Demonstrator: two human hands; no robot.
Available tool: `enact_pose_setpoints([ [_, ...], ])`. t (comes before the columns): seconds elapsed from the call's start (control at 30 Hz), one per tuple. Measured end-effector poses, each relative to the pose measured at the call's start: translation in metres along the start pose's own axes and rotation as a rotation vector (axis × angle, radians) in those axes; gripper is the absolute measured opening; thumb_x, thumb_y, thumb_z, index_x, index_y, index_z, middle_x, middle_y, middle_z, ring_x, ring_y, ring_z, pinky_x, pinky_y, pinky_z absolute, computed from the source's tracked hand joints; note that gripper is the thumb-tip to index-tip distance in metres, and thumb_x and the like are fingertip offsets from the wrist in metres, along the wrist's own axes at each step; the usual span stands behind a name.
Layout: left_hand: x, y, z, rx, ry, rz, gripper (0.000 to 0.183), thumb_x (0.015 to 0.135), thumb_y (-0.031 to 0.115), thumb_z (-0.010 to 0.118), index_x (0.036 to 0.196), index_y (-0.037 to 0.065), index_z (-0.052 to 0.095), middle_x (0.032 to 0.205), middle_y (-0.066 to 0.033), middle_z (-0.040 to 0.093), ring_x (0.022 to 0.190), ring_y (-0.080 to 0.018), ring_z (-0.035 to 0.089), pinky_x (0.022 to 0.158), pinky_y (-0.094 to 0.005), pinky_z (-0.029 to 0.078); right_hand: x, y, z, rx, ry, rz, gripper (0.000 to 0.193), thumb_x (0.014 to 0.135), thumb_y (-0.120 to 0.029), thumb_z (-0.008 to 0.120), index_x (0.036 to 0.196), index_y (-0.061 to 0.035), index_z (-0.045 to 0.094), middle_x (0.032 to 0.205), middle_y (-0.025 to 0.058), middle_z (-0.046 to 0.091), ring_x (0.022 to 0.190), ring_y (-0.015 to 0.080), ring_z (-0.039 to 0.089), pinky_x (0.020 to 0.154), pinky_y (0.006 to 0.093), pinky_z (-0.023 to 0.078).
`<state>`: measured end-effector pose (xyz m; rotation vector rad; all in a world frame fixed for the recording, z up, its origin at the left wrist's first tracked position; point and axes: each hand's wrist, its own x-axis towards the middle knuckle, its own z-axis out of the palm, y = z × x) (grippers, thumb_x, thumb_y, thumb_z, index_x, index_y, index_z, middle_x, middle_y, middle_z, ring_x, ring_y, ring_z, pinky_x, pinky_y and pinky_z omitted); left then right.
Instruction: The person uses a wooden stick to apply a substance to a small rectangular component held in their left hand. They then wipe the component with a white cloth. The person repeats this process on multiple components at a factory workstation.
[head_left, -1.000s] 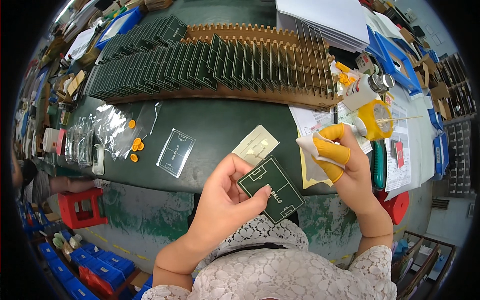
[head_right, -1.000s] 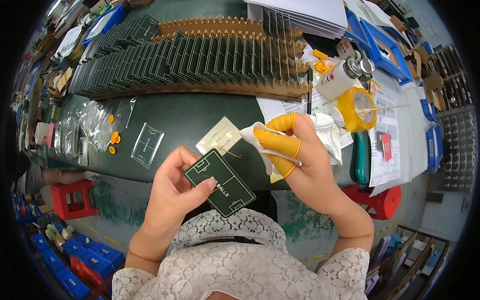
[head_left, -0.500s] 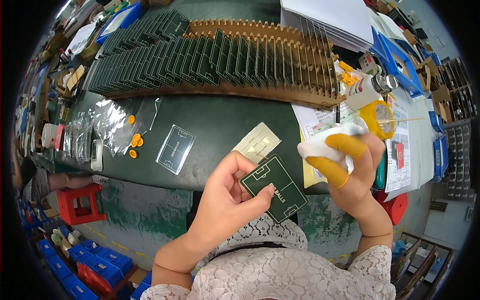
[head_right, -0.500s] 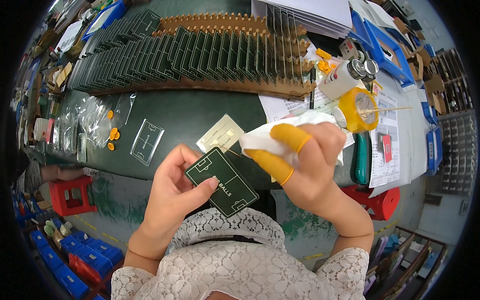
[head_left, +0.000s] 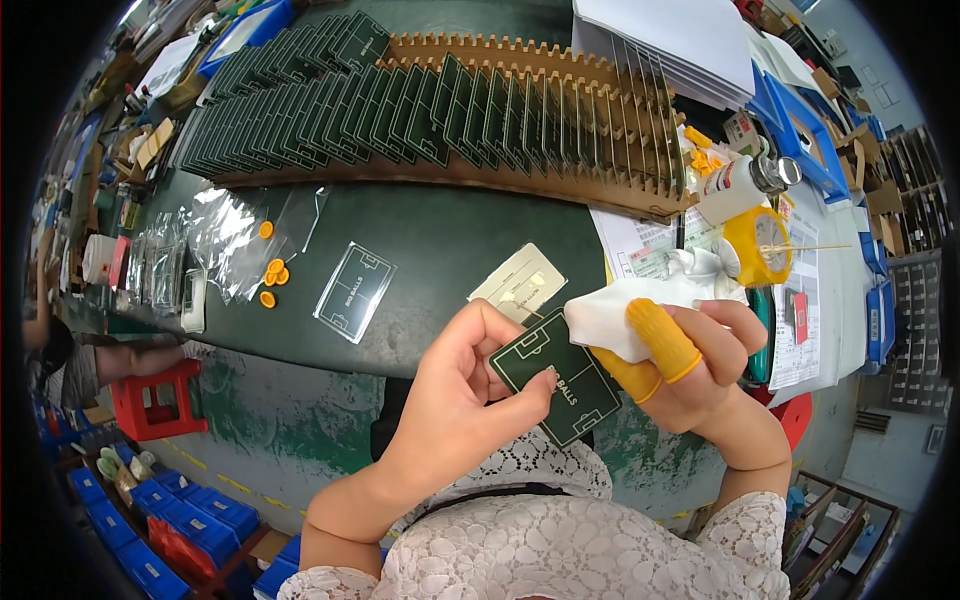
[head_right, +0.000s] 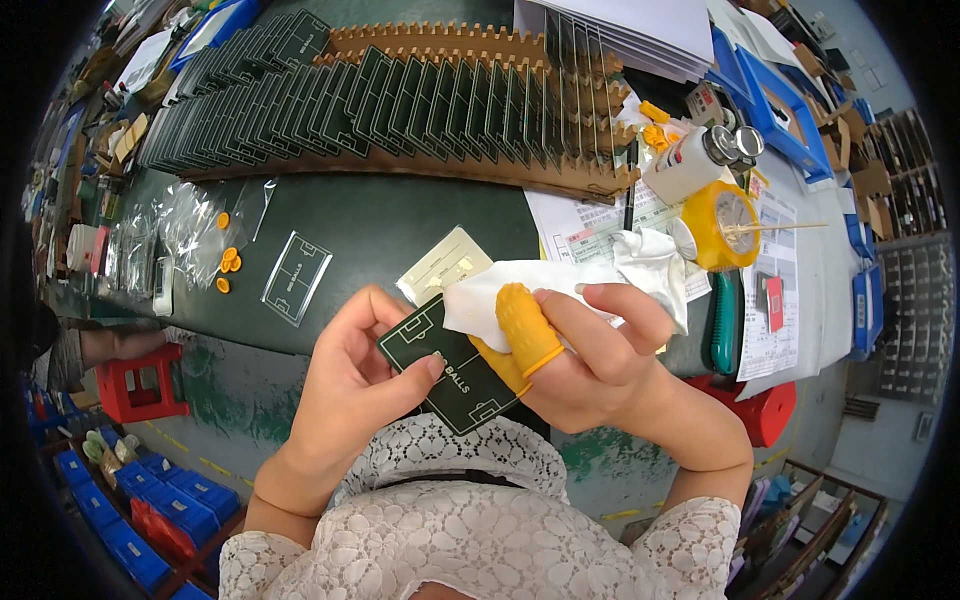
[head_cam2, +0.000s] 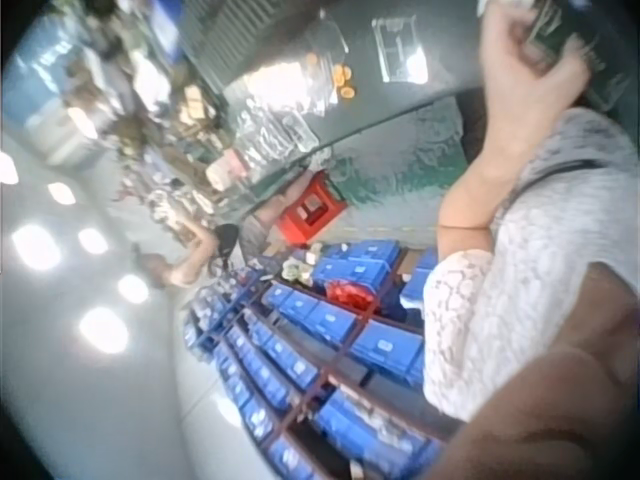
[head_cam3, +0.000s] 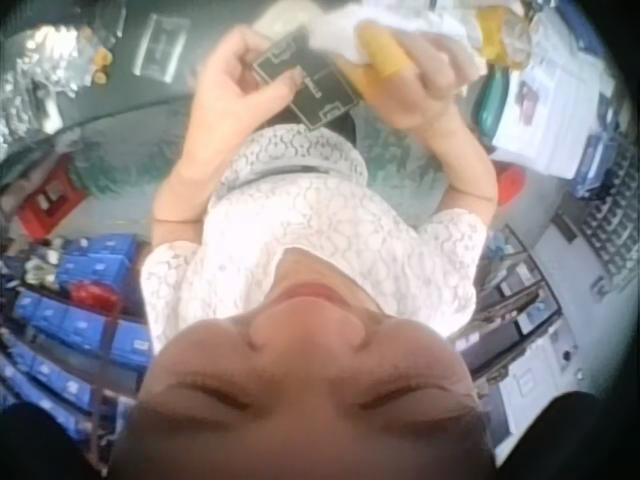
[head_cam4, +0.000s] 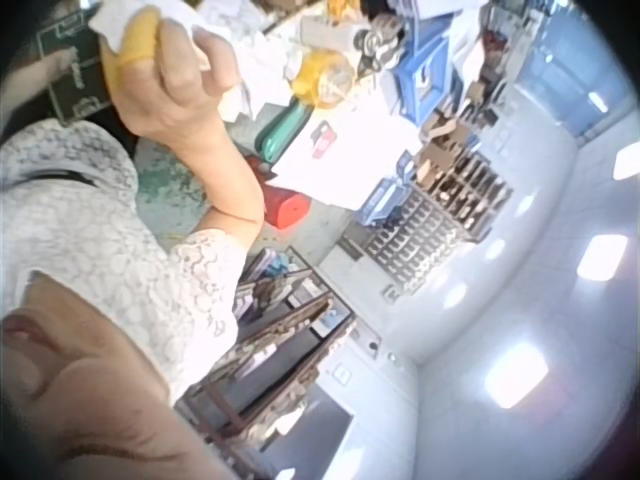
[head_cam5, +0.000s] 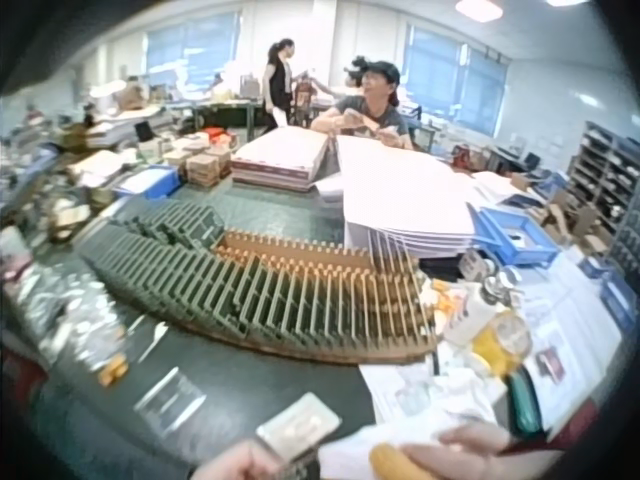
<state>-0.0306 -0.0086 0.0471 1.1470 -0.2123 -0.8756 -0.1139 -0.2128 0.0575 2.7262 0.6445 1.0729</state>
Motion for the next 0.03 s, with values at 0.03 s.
enact_pose_setpoints([
  [0.03, -0.0002, 0.0, -0.0002, -0.001, 0.001, 0.0, 0.024, 0.087, -0.009, 0.063, 0.099, 0.001, 0.046, 0.1, -0.0072, 0.062, 0.088, -0.0063, 0.063, 0.074, -0.0209, 0.055, 0.0003, 0.0, 0.0, 0.0, -0.001, -0.001, 0.059, 0.07, -0.022, 0.087, 0.122, -0.0073, 0.062, 0.114, 0.0028, 0.051, 0.1, 0.0243, 0.042, 0.082, 0.031, 0.039],
])
